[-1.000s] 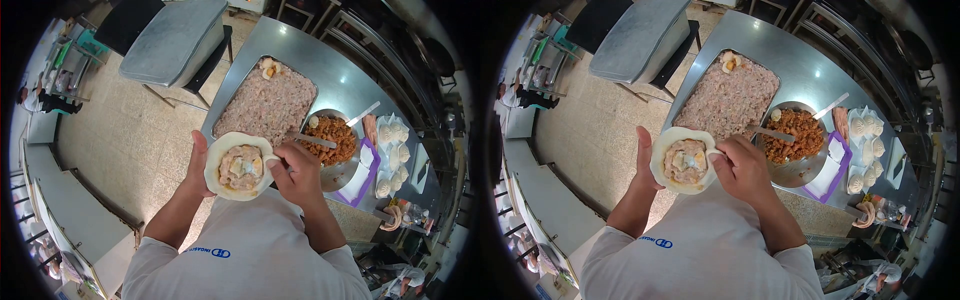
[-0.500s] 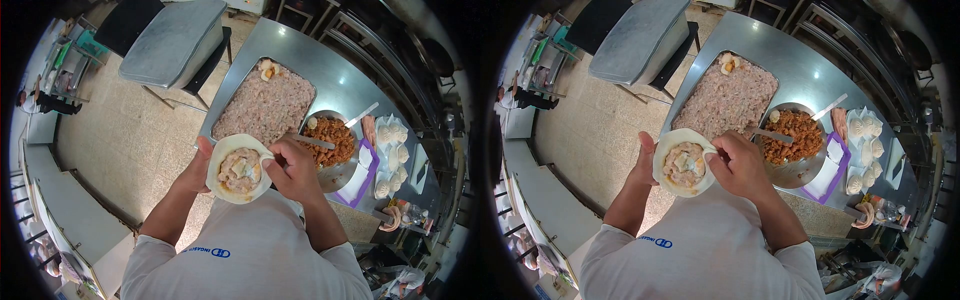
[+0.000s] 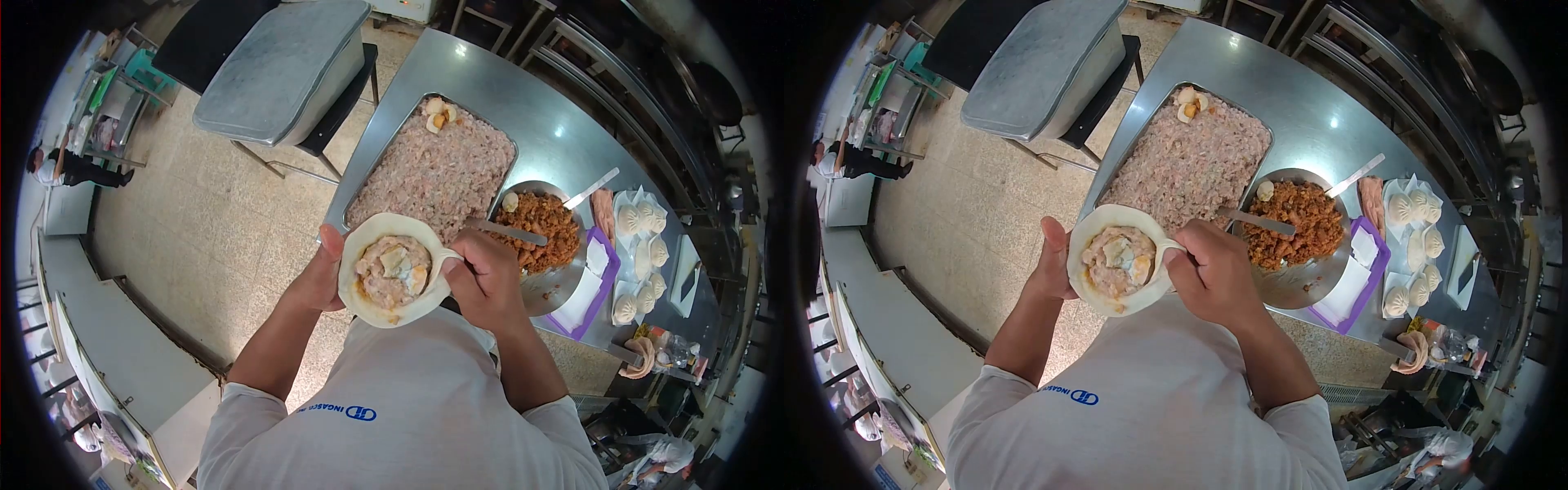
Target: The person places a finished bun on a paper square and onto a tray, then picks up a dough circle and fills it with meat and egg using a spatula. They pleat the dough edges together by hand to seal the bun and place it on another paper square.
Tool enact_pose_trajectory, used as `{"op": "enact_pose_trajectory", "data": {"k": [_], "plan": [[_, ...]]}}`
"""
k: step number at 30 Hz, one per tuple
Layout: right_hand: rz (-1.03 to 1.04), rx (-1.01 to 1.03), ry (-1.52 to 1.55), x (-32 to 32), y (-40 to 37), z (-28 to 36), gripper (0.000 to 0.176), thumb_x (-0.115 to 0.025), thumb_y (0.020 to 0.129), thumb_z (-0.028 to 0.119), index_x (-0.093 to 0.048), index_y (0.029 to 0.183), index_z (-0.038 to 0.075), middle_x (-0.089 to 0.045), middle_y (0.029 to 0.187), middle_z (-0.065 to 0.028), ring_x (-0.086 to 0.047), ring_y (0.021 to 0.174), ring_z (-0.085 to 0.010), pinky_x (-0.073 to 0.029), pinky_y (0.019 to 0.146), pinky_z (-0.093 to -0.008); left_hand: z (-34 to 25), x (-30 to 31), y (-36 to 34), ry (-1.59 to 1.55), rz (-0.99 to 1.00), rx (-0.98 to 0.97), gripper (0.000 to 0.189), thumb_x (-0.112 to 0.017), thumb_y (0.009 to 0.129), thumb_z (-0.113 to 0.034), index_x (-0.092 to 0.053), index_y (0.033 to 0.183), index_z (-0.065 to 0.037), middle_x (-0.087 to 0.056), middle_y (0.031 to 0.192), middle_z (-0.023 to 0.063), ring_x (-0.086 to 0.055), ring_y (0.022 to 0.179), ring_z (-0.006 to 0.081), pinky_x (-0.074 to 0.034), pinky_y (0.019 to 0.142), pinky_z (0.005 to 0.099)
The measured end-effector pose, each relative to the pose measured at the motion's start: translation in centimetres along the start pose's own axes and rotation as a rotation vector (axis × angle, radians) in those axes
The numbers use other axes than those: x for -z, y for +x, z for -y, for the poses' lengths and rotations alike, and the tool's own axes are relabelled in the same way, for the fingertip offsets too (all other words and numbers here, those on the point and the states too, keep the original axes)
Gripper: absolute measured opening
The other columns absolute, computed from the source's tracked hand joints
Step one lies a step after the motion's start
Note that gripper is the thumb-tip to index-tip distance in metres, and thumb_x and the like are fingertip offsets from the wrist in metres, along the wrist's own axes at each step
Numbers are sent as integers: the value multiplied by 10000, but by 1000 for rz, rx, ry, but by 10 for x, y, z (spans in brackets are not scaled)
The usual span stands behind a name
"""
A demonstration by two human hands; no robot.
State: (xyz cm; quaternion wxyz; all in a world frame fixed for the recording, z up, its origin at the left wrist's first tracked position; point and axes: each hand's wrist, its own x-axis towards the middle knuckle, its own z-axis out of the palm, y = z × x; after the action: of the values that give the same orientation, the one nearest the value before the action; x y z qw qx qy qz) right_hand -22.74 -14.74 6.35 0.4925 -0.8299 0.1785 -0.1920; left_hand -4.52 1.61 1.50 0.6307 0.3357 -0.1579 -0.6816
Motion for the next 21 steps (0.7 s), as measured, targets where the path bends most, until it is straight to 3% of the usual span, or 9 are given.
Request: {"op": "enact_pose_trajectory", "data": {"k": [6,12,15,19,21], "plan": [[-81,-22,48,-4,11,16,86,-663,850,55,-630,872,-22,-580,725,-107,-575,604,-222,-449,571,-343,-4,1,3,84,53,83,1191,-477,703,-895,-355,1479,0,-537,1395,174,-591,1249,243,-533,1015,376],[19,94,-78,3,3,4,112,-668,853,65,-627,916,-19,-598,790,-111,-580,615,-229,-456,570,-336,-6,-5,2,65,34,-1,1209,-514,694,-883,-314,1495,0,-516,1405,167,-574,1264,230,-532,1014,362],[-109,59,4,-1,11,16,81,-650,846,48,-616,869,-22,-586,760,-124,-577,611,-253,-446,561,-356,-11,-8,4,161,55,-5,1202,-522,708,-874,-305,1494,10,-514,1401,173,-557,1284,230,-525,1017,361],[-21,66,-36,0,10,5,91,-656,842,50,-617,881,-23,-591,779,-125,-573,607,-261,-453,569,-361,-13,-2,3,219,11,66,1185,-534,721,-864,-319,1486,16,-521,1391,174,-559,1282,228,-522,1014,356],[13,83,-43,3,6,1,106,-664,841,56,-617,896,-21,-598,806,-126,-577,620,-261,-458,577,-359,-13,-5,7,170,57,-25,1165,-546,742,-847,-321,1487,19,-523,1389,173,-551,1290,229,-513,1017,346]]}}
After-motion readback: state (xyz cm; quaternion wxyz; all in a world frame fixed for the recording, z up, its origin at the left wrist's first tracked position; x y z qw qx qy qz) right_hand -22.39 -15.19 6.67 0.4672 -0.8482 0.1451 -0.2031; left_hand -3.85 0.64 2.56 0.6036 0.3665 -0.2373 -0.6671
